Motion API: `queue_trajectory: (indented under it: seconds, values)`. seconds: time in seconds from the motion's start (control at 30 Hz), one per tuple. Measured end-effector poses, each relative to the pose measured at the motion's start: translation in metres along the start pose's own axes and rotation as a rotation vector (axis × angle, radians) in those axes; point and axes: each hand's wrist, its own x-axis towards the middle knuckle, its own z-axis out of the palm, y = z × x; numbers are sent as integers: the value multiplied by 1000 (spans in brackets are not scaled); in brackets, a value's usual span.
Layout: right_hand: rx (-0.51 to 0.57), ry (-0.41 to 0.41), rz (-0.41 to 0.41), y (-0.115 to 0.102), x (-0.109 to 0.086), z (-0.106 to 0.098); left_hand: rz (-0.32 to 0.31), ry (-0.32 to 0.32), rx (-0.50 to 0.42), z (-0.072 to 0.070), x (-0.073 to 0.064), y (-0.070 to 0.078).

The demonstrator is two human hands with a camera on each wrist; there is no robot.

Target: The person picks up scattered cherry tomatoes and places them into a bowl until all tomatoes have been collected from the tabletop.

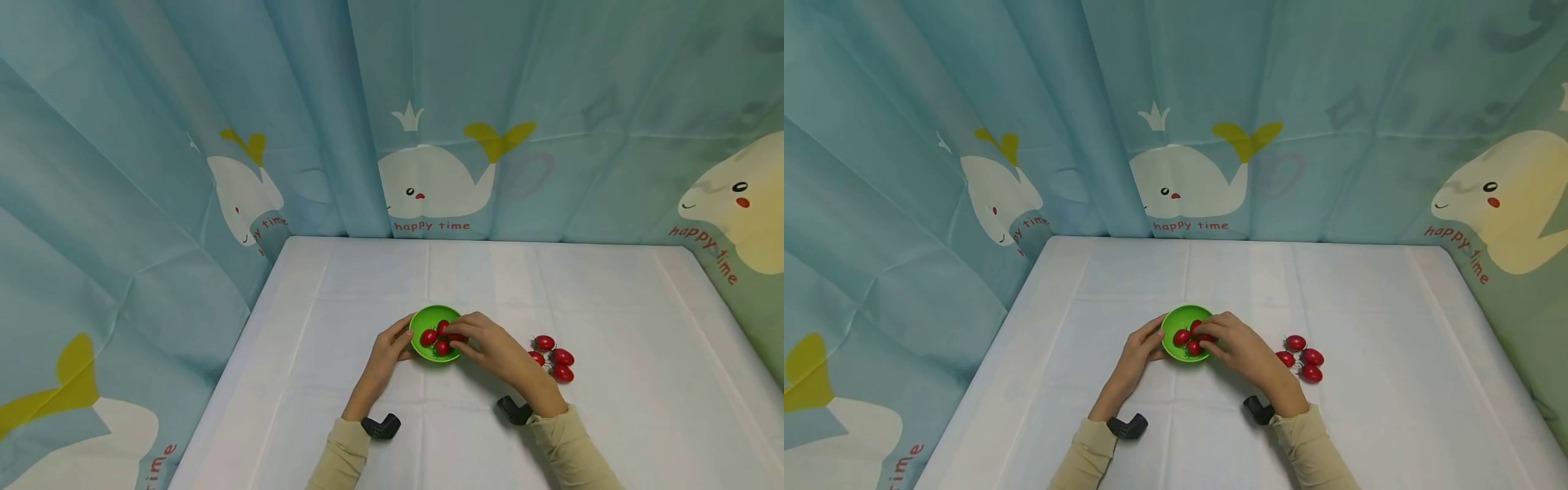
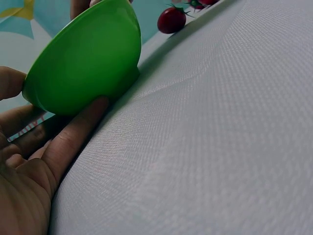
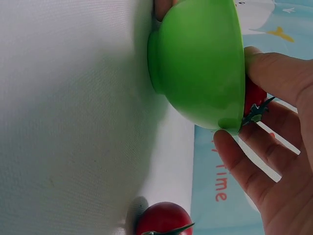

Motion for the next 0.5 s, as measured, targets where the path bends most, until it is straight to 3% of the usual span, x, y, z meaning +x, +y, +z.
queue_trajectory:
  seconds: [0.2,0.5]
  values:
    - [-18,10,-31,0,0,0,2,-4,-5,0,0,1]
    - [-15,-15,-10,-2,1,-1,10,-4,-2,1,0,0]
